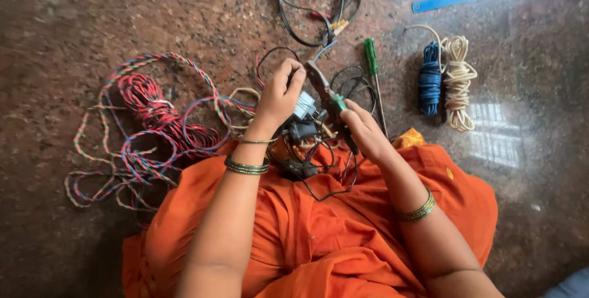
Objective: The person sits on the floor and works with a bundle of multicolored wires and a black power adapter. They untangle the wires, use pliers to strip insulation from wire ends, and connect the stripped wires to the adapter terminals.
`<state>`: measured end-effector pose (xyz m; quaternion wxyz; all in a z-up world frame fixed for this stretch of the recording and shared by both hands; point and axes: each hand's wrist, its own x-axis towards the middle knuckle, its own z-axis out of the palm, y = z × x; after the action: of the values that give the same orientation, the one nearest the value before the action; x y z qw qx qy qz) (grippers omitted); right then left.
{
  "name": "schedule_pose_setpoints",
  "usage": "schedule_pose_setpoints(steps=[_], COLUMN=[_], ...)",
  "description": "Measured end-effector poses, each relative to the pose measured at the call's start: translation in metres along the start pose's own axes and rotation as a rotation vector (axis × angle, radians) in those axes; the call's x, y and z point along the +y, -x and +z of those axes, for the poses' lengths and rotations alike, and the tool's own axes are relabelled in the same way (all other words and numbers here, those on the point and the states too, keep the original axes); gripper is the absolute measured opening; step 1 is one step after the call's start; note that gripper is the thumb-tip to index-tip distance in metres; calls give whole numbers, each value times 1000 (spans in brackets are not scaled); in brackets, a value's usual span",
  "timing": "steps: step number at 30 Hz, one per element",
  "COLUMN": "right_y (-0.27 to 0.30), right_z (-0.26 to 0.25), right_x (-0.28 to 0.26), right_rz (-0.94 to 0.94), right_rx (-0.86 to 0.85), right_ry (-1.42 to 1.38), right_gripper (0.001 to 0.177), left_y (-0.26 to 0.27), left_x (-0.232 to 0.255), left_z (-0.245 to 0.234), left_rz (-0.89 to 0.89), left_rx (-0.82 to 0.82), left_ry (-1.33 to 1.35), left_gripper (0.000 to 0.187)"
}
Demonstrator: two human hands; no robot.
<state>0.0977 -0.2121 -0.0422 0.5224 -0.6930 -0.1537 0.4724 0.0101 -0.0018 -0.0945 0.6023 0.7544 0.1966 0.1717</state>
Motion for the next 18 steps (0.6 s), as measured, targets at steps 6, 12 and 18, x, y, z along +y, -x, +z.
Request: schedule_pose_setpoints(steps=[6, 12, 18], right_y=[-2, 0, -1], right_z=[-3, -4, -4], right_x=[3, -4, -5], right_rz=[73, 19, 44], right_rx=[-110, -246, -197], right_ry=[-73, -183, -84], right_gripper=[43, 54, 52], left_y=[-2, 0, -1], left_x=[17, 18, 19], left_z=[-5, -7, -7], left_rz=[-49, 86, 39], left_rx=[18, 109, 90], left_ry=[-10, -33, -54], left_gripper=[20, 17, 16])
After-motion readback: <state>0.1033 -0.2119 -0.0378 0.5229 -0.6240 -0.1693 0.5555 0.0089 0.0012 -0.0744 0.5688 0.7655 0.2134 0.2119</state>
